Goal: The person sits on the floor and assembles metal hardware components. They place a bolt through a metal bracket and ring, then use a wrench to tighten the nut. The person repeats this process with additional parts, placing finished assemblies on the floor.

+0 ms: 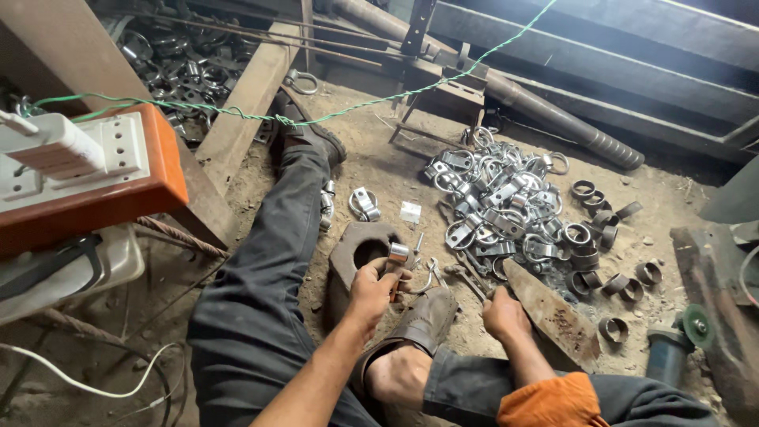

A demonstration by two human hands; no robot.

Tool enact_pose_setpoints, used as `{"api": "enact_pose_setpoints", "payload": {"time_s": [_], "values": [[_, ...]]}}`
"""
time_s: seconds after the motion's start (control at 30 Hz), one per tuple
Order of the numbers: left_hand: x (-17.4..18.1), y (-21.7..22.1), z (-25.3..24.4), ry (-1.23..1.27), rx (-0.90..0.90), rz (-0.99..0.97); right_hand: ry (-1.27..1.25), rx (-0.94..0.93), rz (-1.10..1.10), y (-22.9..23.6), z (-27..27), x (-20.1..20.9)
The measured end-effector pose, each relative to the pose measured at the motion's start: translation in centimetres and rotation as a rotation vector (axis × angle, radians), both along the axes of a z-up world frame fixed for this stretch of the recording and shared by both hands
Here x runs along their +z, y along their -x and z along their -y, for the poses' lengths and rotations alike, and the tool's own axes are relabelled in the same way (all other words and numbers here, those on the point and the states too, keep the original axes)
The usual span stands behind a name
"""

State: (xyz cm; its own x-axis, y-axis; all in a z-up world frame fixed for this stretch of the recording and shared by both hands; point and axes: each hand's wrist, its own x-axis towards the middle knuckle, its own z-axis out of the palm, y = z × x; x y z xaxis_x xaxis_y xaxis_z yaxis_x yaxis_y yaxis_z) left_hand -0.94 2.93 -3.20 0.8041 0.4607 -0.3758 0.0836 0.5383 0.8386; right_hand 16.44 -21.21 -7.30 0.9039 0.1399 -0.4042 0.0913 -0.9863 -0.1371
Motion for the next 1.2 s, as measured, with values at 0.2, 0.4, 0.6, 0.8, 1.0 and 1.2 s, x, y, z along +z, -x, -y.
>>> {"api": "enact_pose_setpoints", "payload": {"time_s": [0.2,0.4,0.6,0.8,1.0,1.2], "values": [[1.4,0.5,0.3,-0.260,0.054,-0.047,-0.249,-0.184,-0.192,2.5,-1.8,9.0],[3.4,1.0,0.4,-1.306,0.207,-0.002,-0.634,-0.144,-0.186,2.0,-0.5,9.2],[3.0,0.7,0.2,-1.309,0.250,-0.084,-0.814,-0.112,-0.172,2.3,0.1,6.3],[0.8,-0.3,0.2,-1.176,0.266,-0.068,-0.755,-0.090,-0.112,2.5,-0.8,4.9],[-3.4,-0.8,0.3,-0.747,0.167,-0.315,-0.652,-0.076,-0.050,2.9,-1.2,5.5],[-4.8,-0.6,0.5,-0.511,0.165,-0.289,-0.635,-0.066,-0.043,3.2,-1.5,5.7]]}}
